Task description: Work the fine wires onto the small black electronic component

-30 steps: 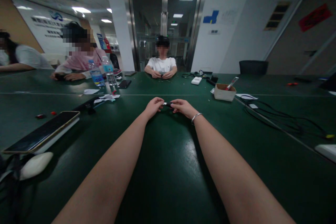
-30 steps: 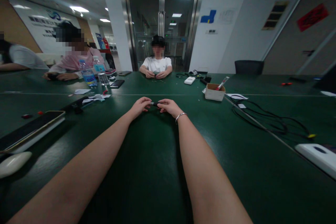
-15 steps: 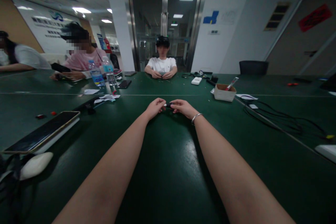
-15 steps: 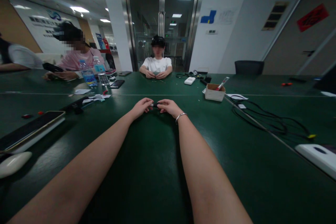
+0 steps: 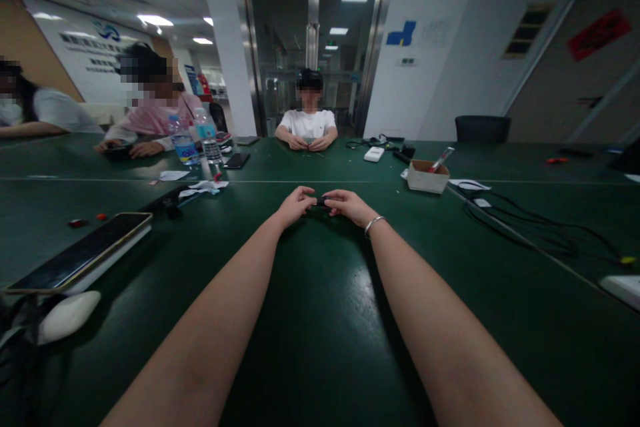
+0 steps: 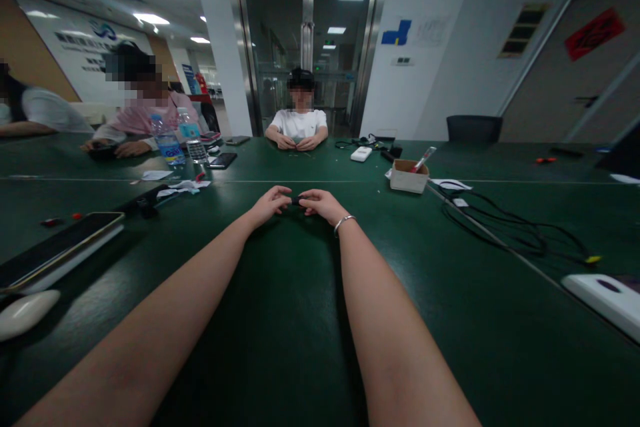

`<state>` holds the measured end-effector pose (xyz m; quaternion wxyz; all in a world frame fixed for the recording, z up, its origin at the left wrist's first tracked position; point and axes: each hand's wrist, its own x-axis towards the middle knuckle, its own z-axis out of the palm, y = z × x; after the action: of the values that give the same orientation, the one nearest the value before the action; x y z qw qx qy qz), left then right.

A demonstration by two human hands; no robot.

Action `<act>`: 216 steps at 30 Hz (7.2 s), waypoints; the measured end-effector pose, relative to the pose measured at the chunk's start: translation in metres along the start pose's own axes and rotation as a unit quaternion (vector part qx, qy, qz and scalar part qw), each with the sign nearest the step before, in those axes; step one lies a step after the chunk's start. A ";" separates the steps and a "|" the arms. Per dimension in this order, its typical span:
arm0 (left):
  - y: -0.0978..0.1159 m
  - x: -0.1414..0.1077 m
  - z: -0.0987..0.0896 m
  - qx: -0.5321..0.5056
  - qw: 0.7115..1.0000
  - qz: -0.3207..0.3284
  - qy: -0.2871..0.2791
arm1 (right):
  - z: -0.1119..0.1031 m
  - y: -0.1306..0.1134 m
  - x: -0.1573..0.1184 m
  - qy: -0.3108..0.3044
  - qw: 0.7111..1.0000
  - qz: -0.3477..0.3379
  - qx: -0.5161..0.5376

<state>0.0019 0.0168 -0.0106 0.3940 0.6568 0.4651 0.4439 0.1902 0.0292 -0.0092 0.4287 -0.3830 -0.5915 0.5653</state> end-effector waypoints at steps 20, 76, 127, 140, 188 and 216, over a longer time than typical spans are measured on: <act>-0.003 0.002 -0.002 0.036 0.999 0.014 -0.002 | 0.001 -0.002 -0.001 0.001 1.000 -0.004 -0.012; 0.000 0.001 0.000 0.001 0.999 -0.023 -0.029 | 0.001 -0.002 -0.003 0.000 1.000 -0.009 0.001; 0.003 -0.003 -0.007 -0.103 0.994 -0.026 0.001 | 0.006 -0.006 -0.002 0.025 0.996 -0.012 -0.080; 0.002 -0.003 -0.007 -0.095 0.995 -0.015 0.001 | 0.011 -0.010 -0.004 0.042 0.993 -0.003 -0.107; 0.006 -0.003 -0.006 -0.116 0.992 -0.025 0.029 | 0.005 -0.006 -0.006 0.051 0.998 -0.037 -0.025; 0.009 -0.004 -0.006 -0.121 0.992 -0.026 0.034 | 0.013 -0.012 -0.005 0.033 0.996 0.024 -0.082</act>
<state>-0.0025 0.0110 -0.0017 0.4661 0.5767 0.4376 0.5086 0.1800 0.0196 0.0026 0.4020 -0.4492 -0.6120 0.5120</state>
